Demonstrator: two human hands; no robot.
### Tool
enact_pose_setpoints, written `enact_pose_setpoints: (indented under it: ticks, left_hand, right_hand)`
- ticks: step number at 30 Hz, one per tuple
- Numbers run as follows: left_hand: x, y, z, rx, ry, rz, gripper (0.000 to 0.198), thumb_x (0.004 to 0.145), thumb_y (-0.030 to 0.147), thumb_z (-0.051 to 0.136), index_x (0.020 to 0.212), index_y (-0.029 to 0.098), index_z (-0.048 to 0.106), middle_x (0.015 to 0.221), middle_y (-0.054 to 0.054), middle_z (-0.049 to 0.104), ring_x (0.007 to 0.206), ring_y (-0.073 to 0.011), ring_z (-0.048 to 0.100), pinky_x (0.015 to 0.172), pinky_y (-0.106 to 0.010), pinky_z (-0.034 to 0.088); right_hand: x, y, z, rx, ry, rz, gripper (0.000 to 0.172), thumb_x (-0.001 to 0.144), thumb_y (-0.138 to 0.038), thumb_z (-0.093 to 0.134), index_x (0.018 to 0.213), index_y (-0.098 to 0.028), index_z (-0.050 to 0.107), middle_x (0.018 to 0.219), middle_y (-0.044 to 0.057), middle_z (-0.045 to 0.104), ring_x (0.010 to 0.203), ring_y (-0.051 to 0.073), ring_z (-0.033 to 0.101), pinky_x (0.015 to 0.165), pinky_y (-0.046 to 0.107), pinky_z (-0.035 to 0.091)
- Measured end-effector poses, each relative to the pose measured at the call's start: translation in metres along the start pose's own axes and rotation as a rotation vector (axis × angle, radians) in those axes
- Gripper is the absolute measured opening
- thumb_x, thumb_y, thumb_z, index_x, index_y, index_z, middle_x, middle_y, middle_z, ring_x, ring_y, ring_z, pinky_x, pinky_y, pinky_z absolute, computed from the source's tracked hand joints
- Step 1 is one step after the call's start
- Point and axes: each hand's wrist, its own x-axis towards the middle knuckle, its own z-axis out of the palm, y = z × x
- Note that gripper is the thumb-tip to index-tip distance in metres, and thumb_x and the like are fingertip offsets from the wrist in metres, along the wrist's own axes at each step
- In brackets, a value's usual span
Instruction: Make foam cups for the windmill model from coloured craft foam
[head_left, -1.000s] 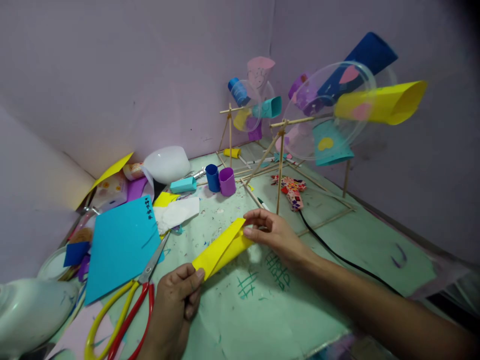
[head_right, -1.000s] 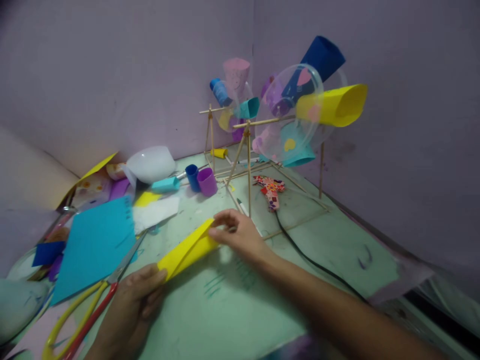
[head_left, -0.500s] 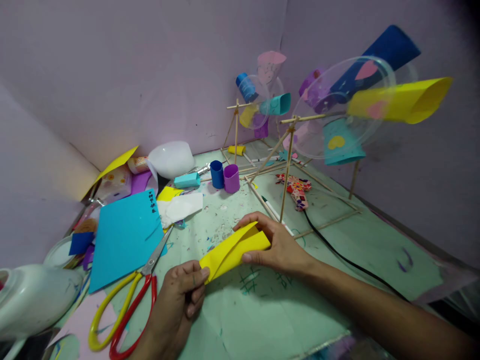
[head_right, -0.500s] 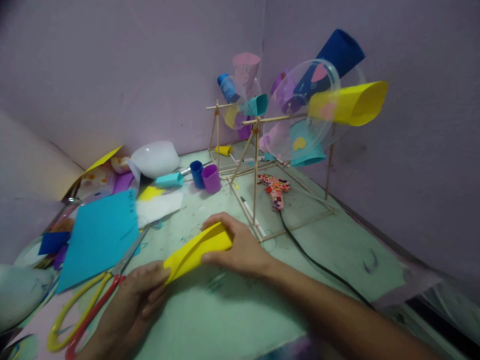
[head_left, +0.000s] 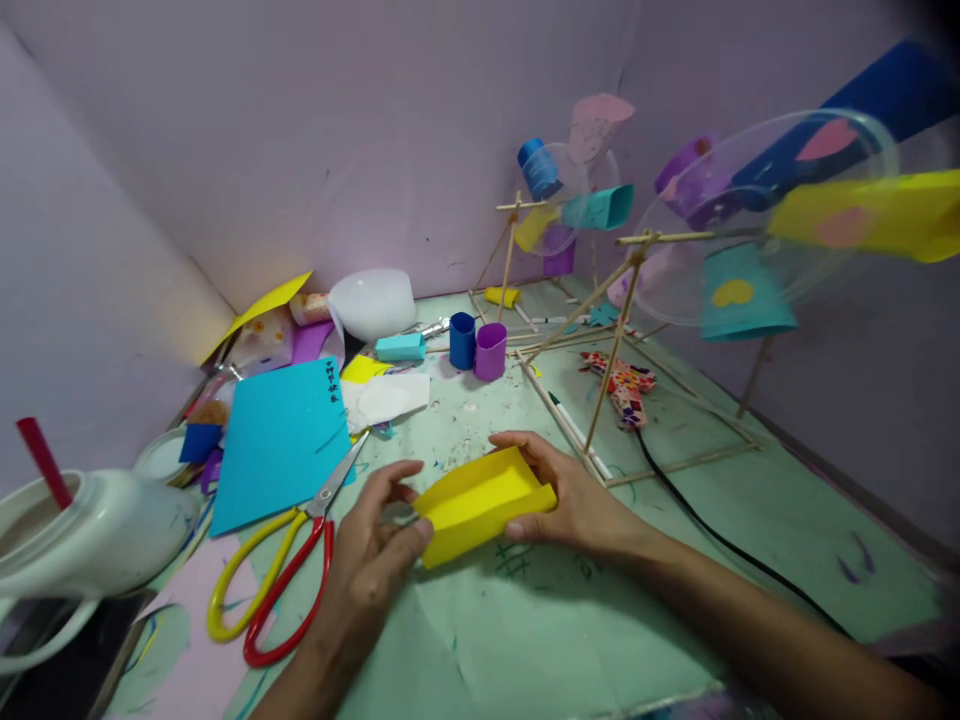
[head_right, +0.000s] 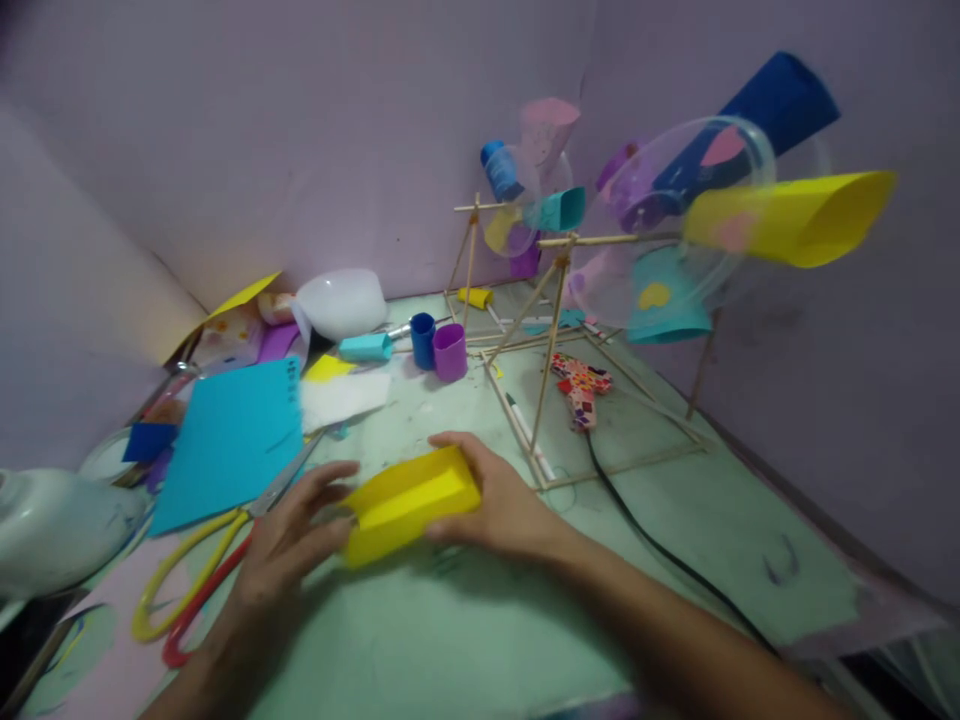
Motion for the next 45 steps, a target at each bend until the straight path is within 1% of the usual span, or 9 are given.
enact_pose_setpoints:
  ticks: [3,6,11,15,18,25,34,41,45]
  left_hand:
    - [0.001,-0.003,0.002,0.248,-0.068,0.013,0.028,0.069,0.038,0.06,0.084,0.016,0.07,0.078,-0.005,0.069,0.067,-0.0184,0.061,0.057,-0.026,0.047]
    - [0.003,-0.006,0.004,0.439,-0.03,0.072,0.025,0.074,0.034,0.055,0.079,0.016,0.072,0.076,-0.006,0.072,0.068,-0.0207,0.063,0.059,-0.028,0.048]
    - [-0.001,-0.006,0.008,0.498,-0.038,0.173,0.021,0.076,0.024,0.053,0.075,0.018,0.073,0.074,-0.005,0.072,0.066,-0.0188,0.064,0.061,-0.027,0.048]
    - [-0.001,-0.006,0.007,0.527,0.01,0.123,0.02,0.075,0.023,0.053,0.071,0.019,0.072,0.069,-0.004,0.072,0.064,-0.0197,0.063,0.059,-0.027,0.046]
    - [0.005,-0.005,0.004,0.556,0.019,0.011,0.02,0.074,0.025,0.053,0.069,0.019,0.071,0.071,-0.005,0.072,0.067,-0.022,0.064,0.057,-0.028,0.045]
    - [0.013,-0.002,-0.003,0.696,-0.048,-0.04,0.021,0.074,0.026,0.051,0.065,0.018,0.068,0.068,-0.007,0.069,0.065,-0.0215,0.061,0.059,-0.029,0.04]
    - [0.017,0.003,-0.009,0.506,-0.168,-0.209,0.017,0.071,0.03,0.06,0.073,0.017,0.071,0.064,-0.005,0.067,0.053,-0.0166,0.055,0.047,-0.023,0.036]
    - [0.013,-0.001,-0.008,0.528,-0.001,0.033,0.023,0.065,0.024,0.067,0.086,0.021,0.071,0.077,-0.004,0.069,0.058,-0.0162,0.056,0.054,-0.025,0.04]
    - [0.014,0.001,-0.01,0.54,-0.085,0.007,0.017,0.067,0.024,0.064,0.081,0.02,0.072,0.073,-0.003,0.069,0.06,-0.0168,0.058,0.056,-0.025,0.041]
  right_hand:
    - [-0.004,0.002,0.0,-0.222,-0.022,-0.097,0.087,0.061,-0.039,0.079,0.133,-0.023,0.034,0.132,0.012,0.045,0.113,0.027,0.052,0.092,0.04,0.045]
    - [-0.011,-0.005,0.0,-0.651,0.132,-0.417,0.083,0.066,-0.043,0.075,0.135,-0.025,0.035,0.137,0.013,0.04,0.124,0.031,0.04,0.102,0.047,0.033]
    - [-0.019,-0.019,0.014,-1.127,-0.017,-0.781,0.042,0.079,-0.039,0.063,0.115,-0.02,0.053,0.101,0.007,0.068,0.091,0.026,0.057,0.085,0.044,0.034]
    - [-0.023,-0.014,0.029,-1.204,-0.164,-0.766,0.01,0.082,-0.02,0.054,0.09,-0.019,0.061,0.074,0.002,0.07,0.069,0.019,0.057,0.074,0.04,0.035]
    - [-0.026,-0.007,0.033,-1.187,-0.295,-0.69,0.008,0.076,-0.016,0.053,0.069,-0.019,0.056,0.067,0.001,0.067,0.061,0.016,0.054,0.065,0.034,0.036]
    - [-0.027,0.001,0.034,-1.228,-0.354,-0.662,0.015,0.085,-0.014,0.048,0.084,-0.02,0.062,0.075,0.002,0.067,0.06,0.017,0.053,0.054,0.03,0.037]
    - [-0.026,-0.001,0.034,-1.098,-0.386,-0.592,0.022,0.087,-0.012,0.039,0.089,-0.017,0.061,0.087,0.007,0.072,0.075,0.017,0.062,0.066,0.029,0.049]
    - [-0.016,-0.012,0.033,-1.153,-0.469,-0.42,0.014,0.079,-0.012,0.05,0.086,-0.017,0.061,0.079,0.005,0.069,0.068,0.017,0.062,0.057,0.026,0.042]
    - [-0.005,-0.022,0.033,-1.142,-0.522,-0.315,0.008,0.079,-0.014,0.053,0.079,-0.017,0.061,0.071,0.003,0.068,0.059,0.014,0.059,0.052,0.024,0.035]
